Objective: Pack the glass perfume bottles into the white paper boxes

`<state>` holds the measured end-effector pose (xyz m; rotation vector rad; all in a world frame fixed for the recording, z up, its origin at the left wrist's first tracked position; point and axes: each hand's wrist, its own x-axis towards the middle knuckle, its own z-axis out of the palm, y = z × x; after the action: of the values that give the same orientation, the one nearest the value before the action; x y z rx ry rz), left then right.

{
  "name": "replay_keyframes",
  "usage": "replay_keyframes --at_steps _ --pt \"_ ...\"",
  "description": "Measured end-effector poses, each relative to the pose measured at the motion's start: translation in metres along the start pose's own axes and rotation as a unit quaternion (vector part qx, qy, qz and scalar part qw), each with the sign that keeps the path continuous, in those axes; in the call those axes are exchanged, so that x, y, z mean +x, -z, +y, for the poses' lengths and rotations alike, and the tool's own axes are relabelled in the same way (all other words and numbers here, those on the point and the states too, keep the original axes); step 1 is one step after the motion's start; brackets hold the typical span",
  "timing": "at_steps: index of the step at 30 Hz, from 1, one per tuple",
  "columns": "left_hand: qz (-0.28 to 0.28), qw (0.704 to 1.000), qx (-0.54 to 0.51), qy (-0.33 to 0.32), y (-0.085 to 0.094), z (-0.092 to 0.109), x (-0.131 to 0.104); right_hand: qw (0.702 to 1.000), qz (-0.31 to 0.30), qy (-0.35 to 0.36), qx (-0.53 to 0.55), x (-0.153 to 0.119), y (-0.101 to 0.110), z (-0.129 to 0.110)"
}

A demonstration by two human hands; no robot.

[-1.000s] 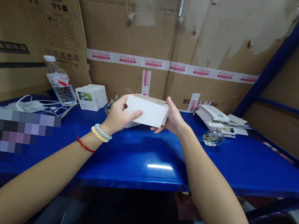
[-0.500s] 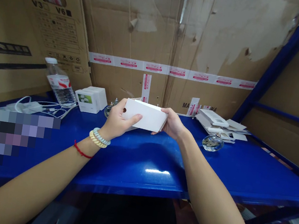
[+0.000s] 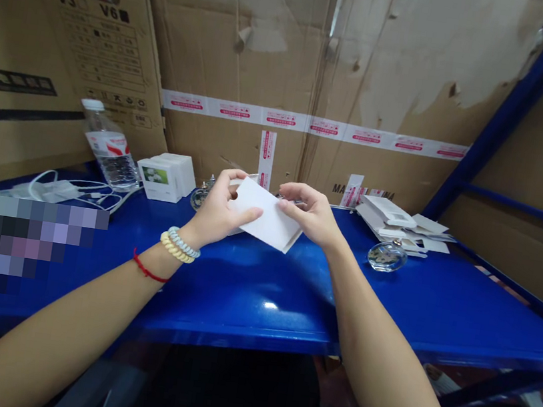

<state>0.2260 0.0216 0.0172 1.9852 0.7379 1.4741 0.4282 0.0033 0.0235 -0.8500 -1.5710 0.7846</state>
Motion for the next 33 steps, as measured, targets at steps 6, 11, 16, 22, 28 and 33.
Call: replay_keyframes --at_steps 6,11,16,22,28,33 --pt "-0.1 0.995 -0.009 0.012 -0.001 0.005 -0.004 0.975 -0.184 -0.122 0.02 -0.004 0.009 -0.008" --pt "-0.077 0.995 -0.065 0.014 -0.001 -0.001 -0.003 0.984 -0.113 -0.124 0.059 -0.003 0.012 -0.009" --pt "-0.105 0.977 -0.179 0.041 -0.004 0.0 -0.002 0.989 0.017 -0.084 0.118 0.0 0.014 -0.006" --pt "-0.072 0.984 -0.116 0.112 -0.016 -0.006 -0.007 0.981 0.15 -0.072 0.098 0.003 0.008 -0.005" --pt "-0.065 0.984 -0.126 0.112 -0.024 -0.017 -0.008 0.987 0.08 -0.068 0.122 0.002 -0.001 0.0" --pt "-0.094 0.978 -0.139 0.122 -0.014 -0.007 -0.003 0.987 -0.033 -0.112 0.111 0.001 0.015 0.005"
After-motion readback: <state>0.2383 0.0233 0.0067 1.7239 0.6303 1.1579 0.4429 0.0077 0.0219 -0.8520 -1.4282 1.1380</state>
